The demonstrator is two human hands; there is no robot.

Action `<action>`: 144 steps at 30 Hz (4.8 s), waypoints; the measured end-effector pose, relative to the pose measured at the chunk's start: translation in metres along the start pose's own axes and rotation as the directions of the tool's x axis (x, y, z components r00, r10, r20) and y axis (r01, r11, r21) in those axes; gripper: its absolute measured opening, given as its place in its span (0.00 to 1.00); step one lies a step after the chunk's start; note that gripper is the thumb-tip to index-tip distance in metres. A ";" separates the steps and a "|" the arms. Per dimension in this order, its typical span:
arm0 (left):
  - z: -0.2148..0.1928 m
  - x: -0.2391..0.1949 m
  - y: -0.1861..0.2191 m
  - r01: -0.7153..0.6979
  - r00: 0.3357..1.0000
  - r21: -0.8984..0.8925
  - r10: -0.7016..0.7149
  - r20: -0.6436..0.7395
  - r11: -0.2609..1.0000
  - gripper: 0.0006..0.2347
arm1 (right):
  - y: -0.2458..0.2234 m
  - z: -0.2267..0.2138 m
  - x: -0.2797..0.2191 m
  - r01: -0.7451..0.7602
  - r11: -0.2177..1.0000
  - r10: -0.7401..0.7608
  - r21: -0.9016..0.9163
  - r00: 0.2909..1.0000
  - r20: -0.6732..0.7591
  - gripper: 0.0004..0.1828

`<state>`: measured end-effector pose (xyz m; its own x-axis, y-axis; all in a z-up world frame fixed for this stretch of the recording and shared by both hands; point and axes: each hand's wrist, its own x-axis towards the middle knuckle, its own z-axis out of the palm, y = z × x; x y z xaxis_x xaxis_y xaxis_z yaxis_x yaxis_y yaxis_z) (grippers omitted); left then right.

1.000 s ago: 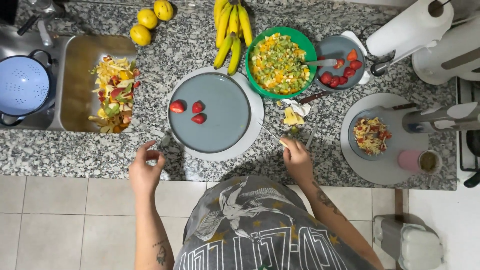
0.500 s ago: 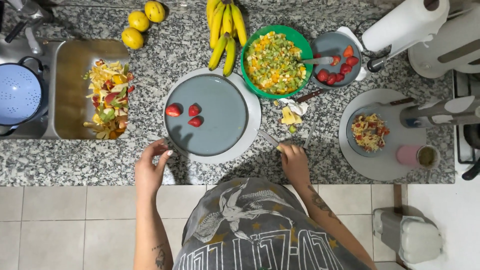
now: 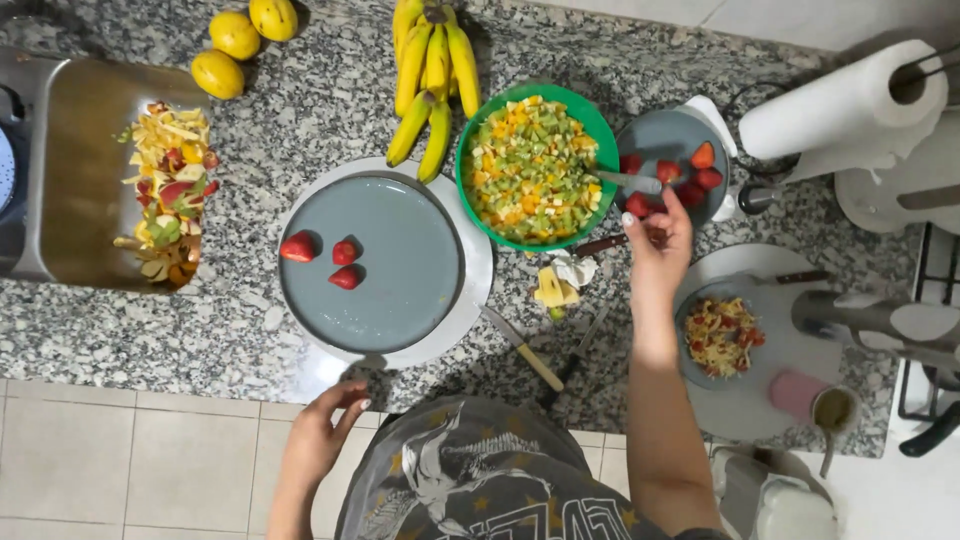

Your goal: The person cuts strawberries into small pieces on a plate using a knife. They also mix a fruit salad in a green bowl with a spoon and arrange the cut strawberries on the plate.

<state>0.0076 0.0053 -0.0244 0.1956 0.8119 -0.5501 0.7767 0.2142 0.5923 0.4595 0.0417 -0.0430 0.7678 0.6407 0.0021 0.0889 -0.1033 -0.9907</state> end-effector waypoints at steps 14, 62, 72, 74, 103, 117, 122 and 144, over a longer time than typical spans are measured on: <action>0.051 0.019 0.049 0.063 0.986 -0.025 -0.059 0.153 0.998 0.11 | -0.024 0.033 0.038 0.382 0.871 -0.308 -0.308 0.915 0.262 0.16; 0.033 0.011 0.030 -0.151 0.987 -0.050 0.154 0.048 0.987 0.12 | -0.087 0.067 0.096 0.864 0.503 -0.555 -0.015 0.336 0.761 0.09; 0.036 -0.002 0.027 -0.133 0.991 -0.056 0.134 0.014 0.990 0.13 | -0.036 0.089 0.132 0.580 0.780 -0.326 -0.236 0.699 0.637 0.15; 0.035 -0.002 0.029 -0.115 0.993 -0.066 0.117 0.026 0.991 0.13 | -0.022 0.093 0.141 0.269 0.949 -0.129 -0.167 0.811 0.571 0.16; 0.026 -0.003 0.028 -0.151 0.988 0.014 0.151 0.042 0.988 0.12 | -0.100 0.040 0.066 0.829 0.237 -0.399 -0.506 0.558 0.728 0.11; 0.025 -0.003 0.026 -0.159 0.986 0.012 0.158 0.050 0.987 0.12 | -0.059 0.042 0.057 0.212 0.762 0.023 -0.612 0.936 0.352 0.12; 0.030 0.000 0.029 -0.164 0.985 -0.005 0.164 0.053 0.986 0.13 | -0.018 0.046 0.063 -0.061 0.973 0.109 -0.224 0.972 0.207 0.14; 0.029 -0.005 0.017 -0.194 0.981 0.017 0.194 0.007 0.981 0.12 | -0.132 0.078 0.064 0.728 0.662 -0.349 -0.180 0.511 0.786 0.06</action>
